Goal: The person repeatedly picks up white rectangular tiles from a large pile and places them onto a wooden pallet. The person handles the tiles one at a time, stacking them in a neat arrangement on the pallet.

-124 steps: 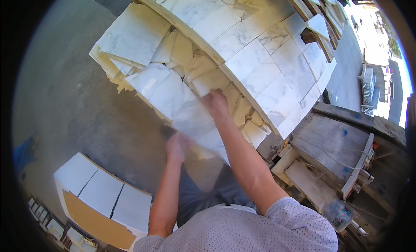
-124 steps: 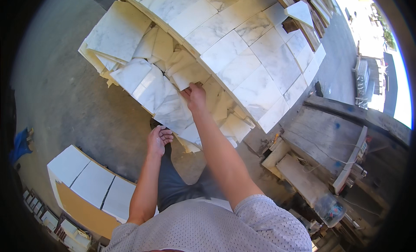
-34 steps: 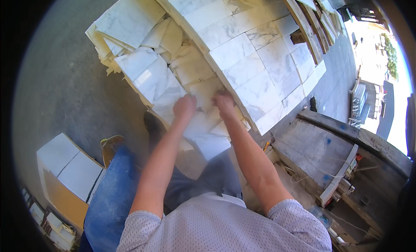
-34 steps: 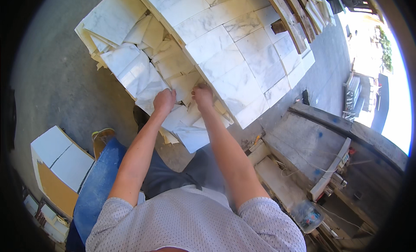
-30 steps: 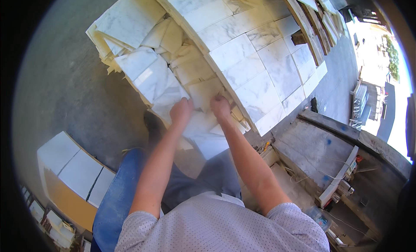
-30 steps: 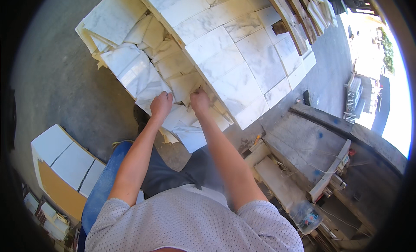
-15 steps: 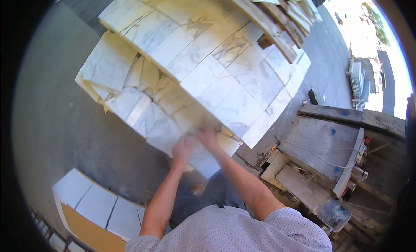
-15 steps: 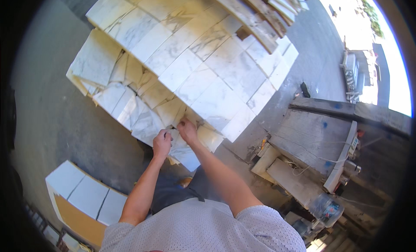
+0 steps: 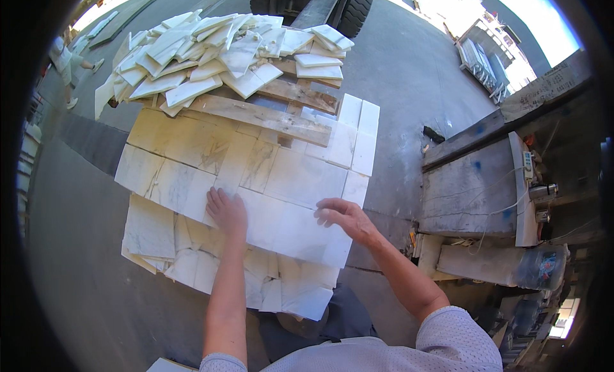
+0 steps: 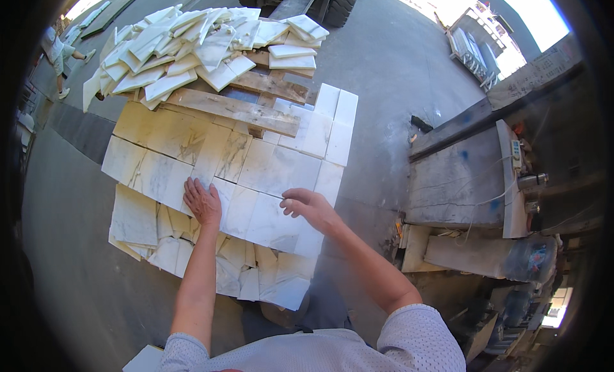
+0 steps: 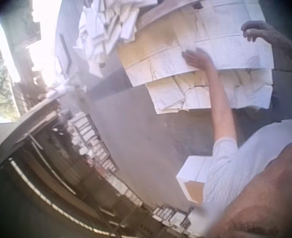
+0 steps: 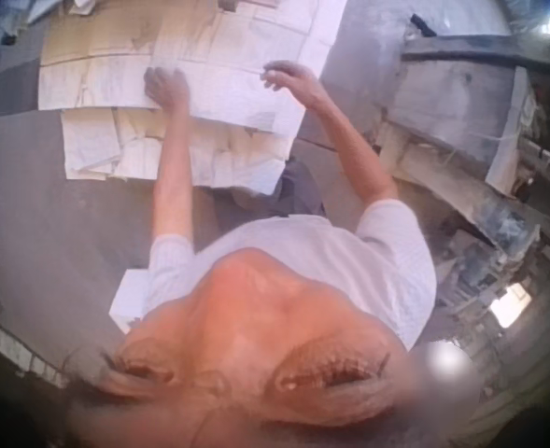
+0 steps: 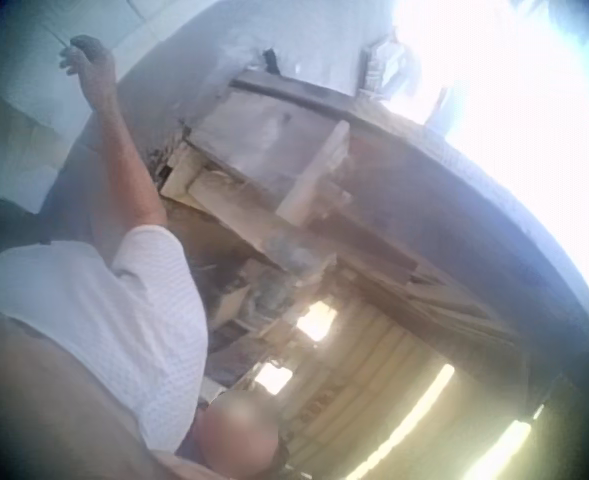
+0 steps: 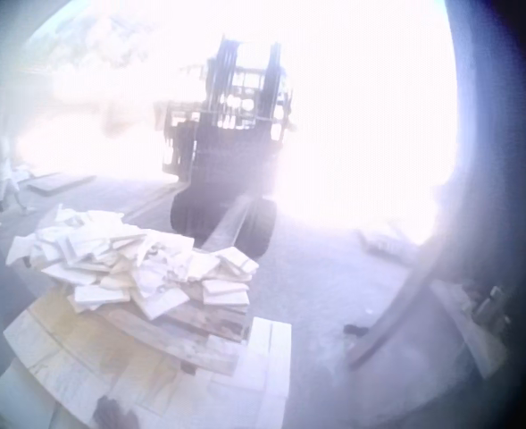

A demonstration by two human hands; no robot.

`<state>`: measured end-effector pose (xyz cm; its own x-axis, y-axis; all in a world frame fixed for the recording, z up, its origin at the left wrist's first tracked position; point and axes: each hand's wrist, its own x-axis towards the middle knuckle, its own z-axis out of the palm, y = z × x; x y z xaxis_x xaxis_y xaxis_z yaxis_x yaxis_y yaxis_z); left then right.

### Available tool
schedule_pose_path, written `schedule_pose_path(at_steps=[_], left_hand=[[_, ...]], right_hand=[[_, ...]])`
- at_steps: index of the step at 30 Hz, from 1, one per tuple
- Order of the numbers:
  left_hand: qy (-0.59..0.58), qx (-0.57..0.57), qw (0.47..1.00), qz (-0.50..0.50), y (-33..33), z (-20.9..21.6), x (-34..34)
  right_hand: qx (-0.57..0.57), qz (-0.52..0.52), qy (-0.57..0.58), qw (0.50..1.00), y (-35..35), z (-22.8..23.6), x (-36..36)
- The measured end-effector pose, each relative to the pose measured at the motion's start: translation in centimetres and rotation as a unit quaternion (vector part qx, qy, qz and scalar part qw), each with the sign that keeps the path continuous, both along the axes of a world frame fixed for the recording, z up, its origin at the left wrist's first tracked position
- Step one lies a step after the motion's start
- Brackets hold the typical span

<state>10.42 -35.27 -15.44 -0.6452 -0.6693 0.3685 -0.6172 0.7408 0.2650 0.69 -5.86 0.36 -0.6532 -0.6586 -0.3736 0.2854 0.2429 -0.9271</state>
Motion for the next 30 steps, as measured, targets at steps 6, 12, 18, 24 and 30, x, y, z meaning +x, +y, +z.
schedule_pose_path(at_steps=[6, 12, 18, 24, 30], left_hand=[[-0.042, 0.020, 0.999, 0.004, -0.1, -1.0, 0.2], [-0.069, 0.029, 0.997, 0.012, -0.1, -0.8, -0.2], [-0.053, 0.013, 0.998, -0.006, -0.1, -0.3, -0.3], [-0.052, 0.000, 0.998, -0.019, -0.3, 0.2, -0.7], [-0.063, -0.011, 0.998, -0.020, -0.3, 0.1, -0.8]], right_hand=[[-0.104, -0.249, 0.075, 0.960, -2.0, 3.1, -19.1], [-0.018, -0.339, 0.140, 0.930, -6.8, 2.8, -38.3], [0.228, -0.255, 0.307, 0.888, -11.2, 3.7, -50.0], [0.350, -0.055, 0.274, 0.894, -15.3, 2.9, -57.3], [0.343, 0.006, 0.174, 0.923, -18.9, 2.2, -60.5]])
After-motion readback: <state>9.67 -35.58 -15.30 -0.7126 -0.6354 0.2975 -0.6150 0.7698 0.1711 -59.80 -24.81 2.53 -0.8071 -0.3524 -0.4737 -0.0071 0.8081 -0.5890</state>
